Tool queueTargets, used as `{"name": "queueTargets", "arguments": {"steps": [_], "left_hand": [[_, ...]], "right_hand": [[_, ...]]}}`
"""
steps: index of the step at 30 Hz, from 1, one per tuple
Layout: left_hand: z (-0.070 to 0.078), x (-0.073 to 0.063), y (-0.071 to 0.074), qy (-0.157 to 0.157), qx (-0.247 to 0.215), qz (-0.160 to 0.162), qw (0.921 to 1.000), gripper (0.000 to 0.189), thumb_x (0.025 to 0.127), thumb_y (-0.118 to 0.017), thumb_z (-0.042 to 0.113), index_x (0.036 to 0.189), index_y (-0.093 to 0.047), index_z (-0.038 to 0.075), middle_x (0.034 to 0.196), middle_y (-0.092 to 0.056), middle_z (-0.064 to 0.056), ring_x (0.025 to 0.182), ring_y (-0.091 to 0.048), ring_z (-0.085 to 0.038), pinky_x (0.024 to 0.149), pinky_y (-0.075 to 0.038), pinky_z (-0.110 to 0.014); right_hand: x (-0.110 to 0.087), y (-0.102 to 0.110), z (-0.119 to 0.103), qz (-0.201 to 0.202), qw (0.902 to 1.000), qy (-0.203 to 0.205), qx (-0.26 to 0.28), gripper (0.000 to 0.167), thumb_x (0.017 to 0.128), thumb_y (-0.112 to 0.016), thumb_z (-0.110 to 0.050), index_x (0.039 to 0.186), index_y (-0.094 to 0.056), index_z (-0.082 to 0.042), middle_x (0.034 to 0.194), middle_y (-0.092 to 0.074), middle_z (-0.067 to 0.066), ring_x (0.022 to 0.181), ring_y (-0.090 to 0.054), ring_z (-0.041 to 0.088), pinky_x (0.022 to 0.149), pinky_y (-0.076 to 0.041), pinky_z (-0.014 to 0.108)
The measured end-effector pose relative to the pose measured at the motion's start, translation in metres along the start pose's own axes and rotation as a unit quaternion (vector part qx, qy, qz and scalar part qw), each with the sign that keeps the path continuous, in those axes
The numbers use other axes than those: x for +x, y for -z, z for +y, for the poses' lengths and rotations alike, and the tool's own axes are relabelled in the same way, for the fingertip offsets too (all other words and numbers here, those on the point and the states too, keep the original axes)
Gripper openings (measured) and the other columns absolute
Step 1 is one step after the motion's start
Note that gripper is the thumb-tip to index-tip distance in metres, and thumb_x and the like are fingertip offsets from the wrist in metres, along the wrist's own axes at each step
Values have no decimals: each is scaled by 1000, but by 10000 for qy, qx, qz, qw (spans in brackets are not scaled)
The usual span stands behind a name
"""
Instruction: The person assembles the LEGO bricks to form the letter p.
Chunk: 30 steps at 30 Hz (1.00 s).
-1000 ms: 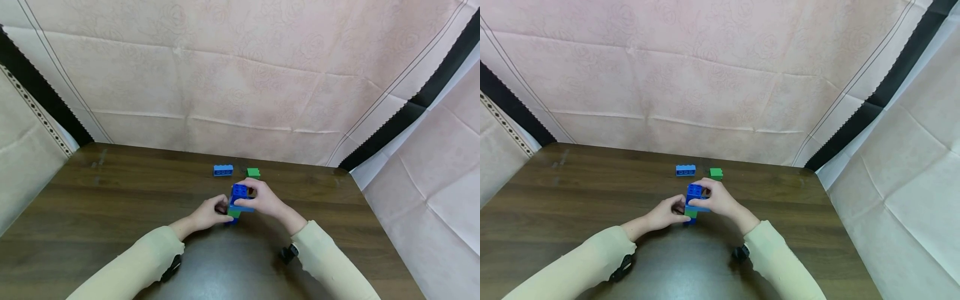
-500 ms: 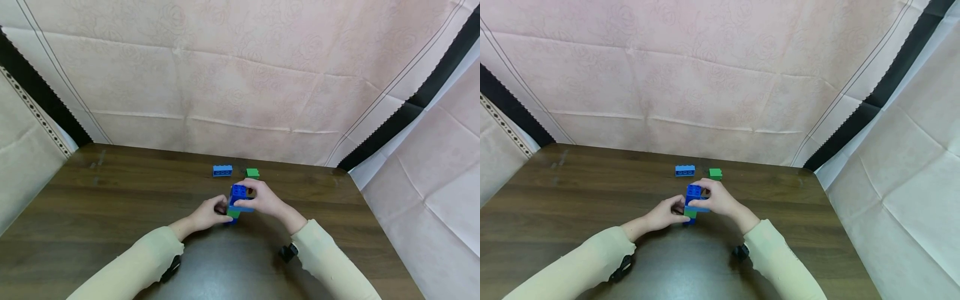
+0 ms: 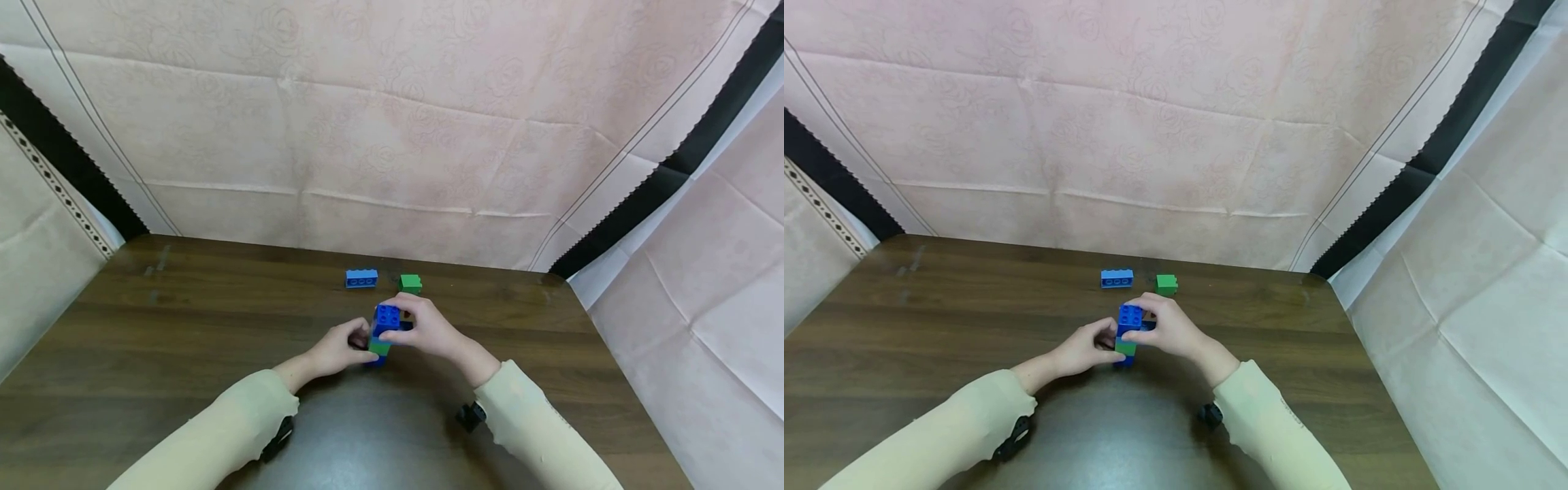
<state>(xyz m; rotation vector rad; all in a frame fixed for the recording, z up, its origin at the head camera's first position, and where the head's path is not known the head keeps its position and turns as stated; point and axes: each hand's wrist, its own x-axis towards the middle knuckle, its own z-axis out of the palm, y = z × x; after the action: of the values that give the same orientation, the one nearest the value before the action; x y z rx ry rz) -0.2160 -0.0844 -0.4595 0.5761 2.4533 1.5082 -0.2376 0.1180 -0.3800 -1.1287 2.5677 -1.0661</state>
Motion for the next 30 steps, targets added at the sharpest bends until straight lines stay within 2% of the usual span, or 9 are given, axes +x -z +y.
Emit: {"name": "queueTargets", "arguments": {"steps": [7, 14, 17, 21, 24, 30], "left_hand": [[1, -1, 1, 52, 4, 10, 10000, 27, 83, -71, 22, 99, -52, 11, 102, -63, -6, 94, -58, -18, 88, -49, -40], [4, -2, 0, 96, -25, 38, 9999, 27, 83, -71, 22, 99, -52, 11, 102, -63, -6, 94, -58, -18, 87, -50, -39], [4, -2, -1, 85, -33, 41, 10000, 27, 83, -71, 21, 99, -52, 11, 103, -63, -6, 95, -58, -18, 87, -50, -38], [4, -2, -1, 56, -65, 35, 10000, 27, 83, -71, 21, 99, -52, 10, 103, -63, -6, 94, -58, -18, 87, -50, -39], [4, -2, 0, 27, -99, 24, 9999, 27, 83, -71, 21, 100, -52, 10, 103, -64, -6, 94, -58, -18, 88, -49, -39], [1, -1, 0, -4, -99, 13, 10000, 27, 83, -71, 22, 99, -52, 10, 104, -64, -7, 95, -59, -18, 88, -49, -40]], "right_hand": [[1, -1, 1, 42, 10000, -8, 13, 43, 81, -74, -19, 119, -58, -7, 108, -61, 7, 94, -57, 18, 78, -51, 24], [1, 2, 2, -83, 9999, -94, 67, 49, 81, -73, -25, 124, -55, -9, 116, -59, 8, 98, -53, 19, 81, -50, 34], [0, 5, 2, 80, 9999, 19, 117, 50, 81, -73, -24, 125, -55, -10, 119, -60, 7, 100, -52, 19, 83, -47, 34], [1, 6, 2, 385, 9985, 229, 303, 37, 82, -72, -20, 116, -61, -10, 108, -64, 4, 95, -53, 15, 82, -45, 30], [1, 6, 2, 439, 9979, 277, 383, 30, 82, -72, -19, 110, -65, -10, 100, -65, 2, 89, -53, 12, 80, -45, 28], [1, 5, 1, 471, 9979, 239, 383, 29, 81, -72, -14, 109, -66, -8, 96, -67, 3, 86, -53, 12, 81, -46, 31]]}}
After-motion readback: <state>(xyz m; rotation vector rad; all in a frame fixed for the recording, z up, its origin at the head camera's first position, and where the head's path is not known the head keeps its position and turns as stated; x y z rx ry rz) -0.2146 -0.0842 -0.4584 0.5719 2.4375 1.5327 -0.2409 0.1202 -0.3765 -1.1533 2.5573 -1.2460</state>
